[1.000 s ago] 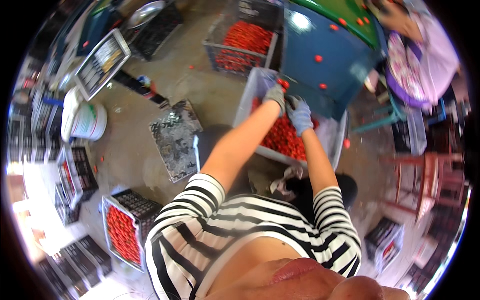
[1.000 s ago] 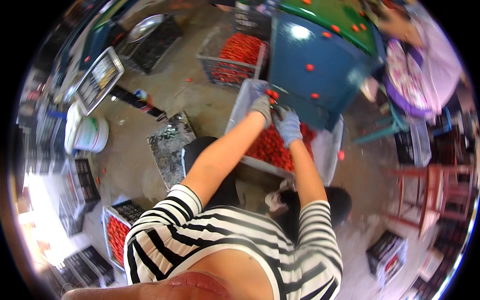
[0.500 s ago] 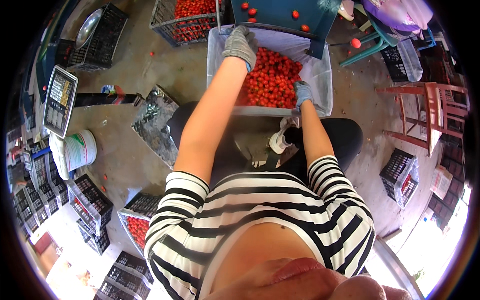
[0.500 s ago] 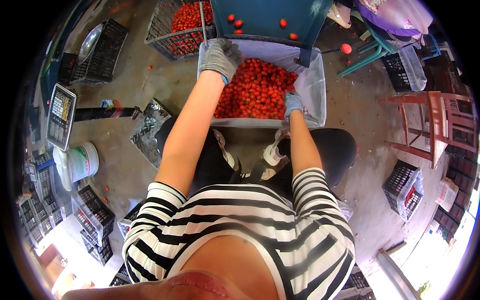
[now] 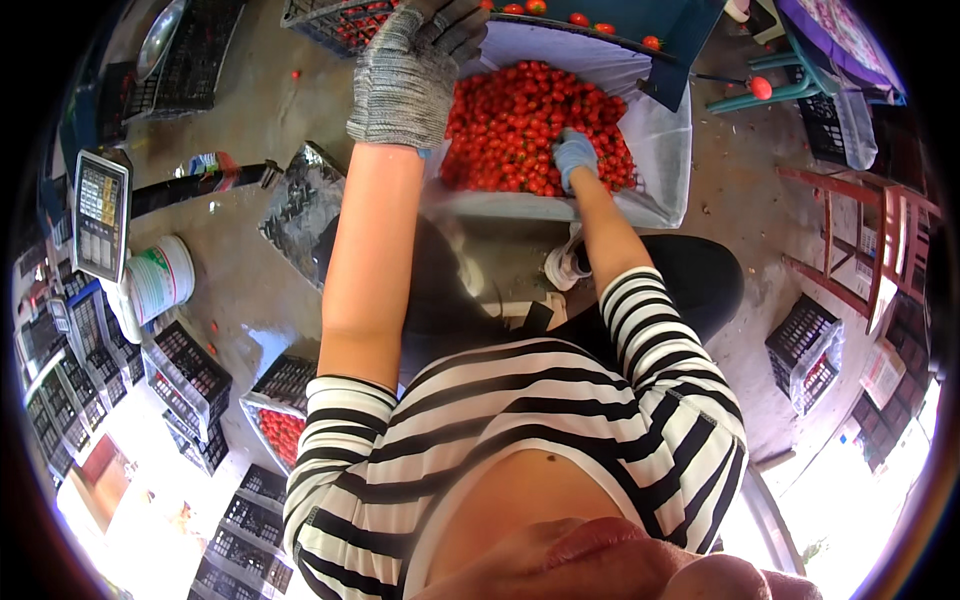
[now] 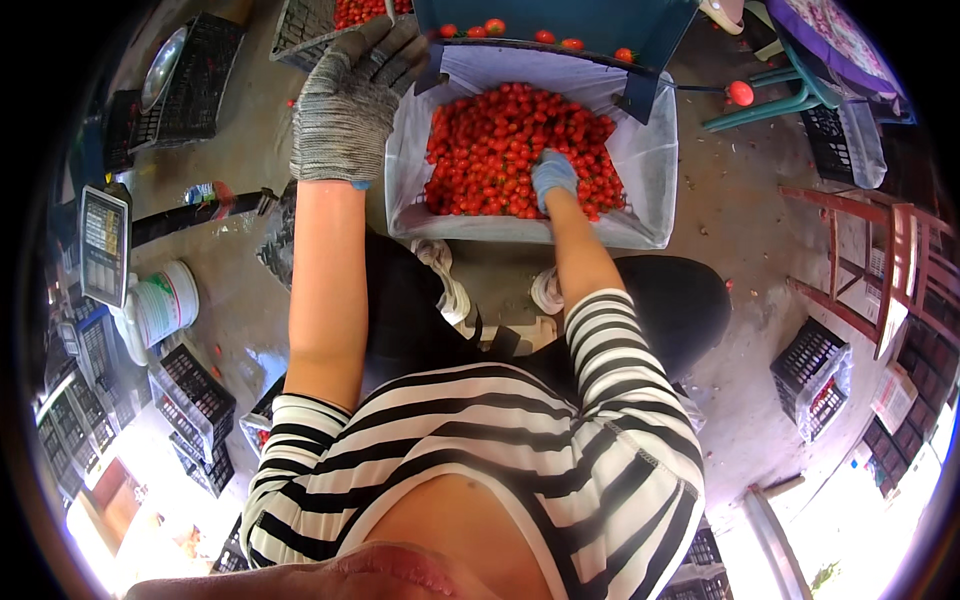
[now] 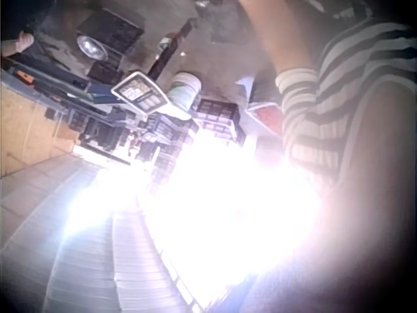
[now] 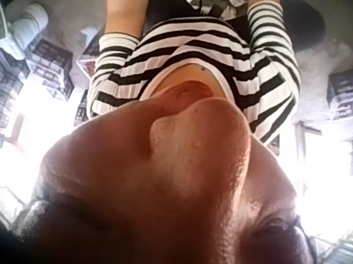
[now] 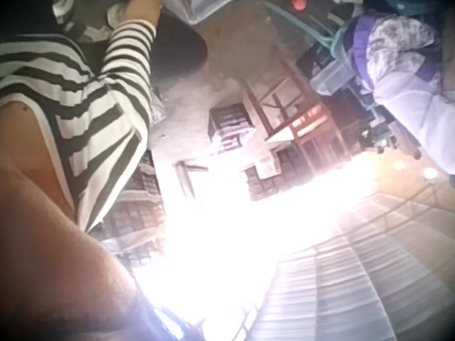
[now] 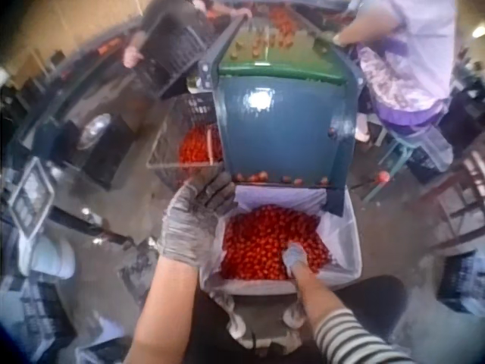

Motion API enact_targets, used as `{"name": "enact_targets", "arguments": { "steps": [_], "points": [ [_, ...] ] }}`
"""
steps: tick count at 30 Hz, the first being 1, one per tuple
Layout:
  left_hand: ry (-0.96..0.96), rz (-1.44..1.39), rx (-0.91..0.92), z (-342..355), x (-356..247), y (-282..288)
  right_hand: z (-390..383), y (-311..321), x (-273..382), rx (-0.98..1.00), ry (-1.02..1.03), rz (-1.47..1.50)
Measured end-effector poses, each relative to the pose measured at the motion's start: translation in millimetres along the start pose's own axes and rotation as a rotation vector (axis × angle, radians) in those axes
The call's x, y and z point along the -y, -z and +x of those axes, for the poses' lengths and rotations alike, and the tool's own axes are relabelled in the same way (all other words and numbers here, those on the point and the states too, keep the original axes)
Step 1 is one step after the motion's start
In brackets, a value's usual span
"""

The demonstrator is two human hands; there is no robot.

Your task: The person sorts tomatoes by hand, moving them from plastic crates onto a conveyor belt and into other containers.

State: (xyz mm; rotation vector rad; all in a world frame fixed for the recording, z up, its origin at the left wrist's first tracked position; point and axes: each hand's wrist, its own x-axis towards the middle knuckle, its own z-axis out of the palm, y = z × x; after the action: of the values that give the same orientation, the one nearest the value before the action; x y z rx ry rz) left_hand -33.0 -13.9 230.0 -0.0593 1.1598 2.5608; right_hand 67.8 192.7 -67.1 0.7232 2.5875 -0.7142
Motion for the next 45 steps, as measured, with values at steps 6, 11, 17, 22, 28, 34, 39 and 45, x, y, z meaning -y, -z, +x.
{"name": "enact_targets", "arguments": {
  "steps": [6,11,17,22,28,34,39,45],
  "points": [
    [0.042,-0.272,-0.119,-1.8,-7.8,-5.1,-10.8,13.3,-8.0,0.103,0.007,0.099],
    [0.052,-0.314,-0.065,-5.3,-11.0,-0.6,-12.6,7.3,28.4,0.315,-0.069,-0.212],
    [0.011,-0.285,-0.07,-1.4,-19.7,5.3,-6.3,18.5,3.7,0.627,-0.175,0.611],
    [-0.177,-0.157,-0.138,-7.6,-43.4,24.8,-71.5,91.5,80.6,0.89,0.107,1.25],
    [-0.322,-0.325,-0.319,-5.7,-69.1,33.8,-60.9,215.9,254.5,-0.016,1.243,0.649],
    [-0.319,-0.363,-0.447,-12.2,-79.2,27.2,-65.5,246.5,298.8,-0.093,1.198,0.584],
    [-0.32,-0.364,-0.372,-14.8,-72.7,31.9,-75.4,112.4,162.4,0.783,0.664,0.469],
    [-0.332,-0.329,-0.354,-16.6,-64.7,35.9,-31.2,-35.7,73.5,0.564,0.765,-0.216]
  ]
}}
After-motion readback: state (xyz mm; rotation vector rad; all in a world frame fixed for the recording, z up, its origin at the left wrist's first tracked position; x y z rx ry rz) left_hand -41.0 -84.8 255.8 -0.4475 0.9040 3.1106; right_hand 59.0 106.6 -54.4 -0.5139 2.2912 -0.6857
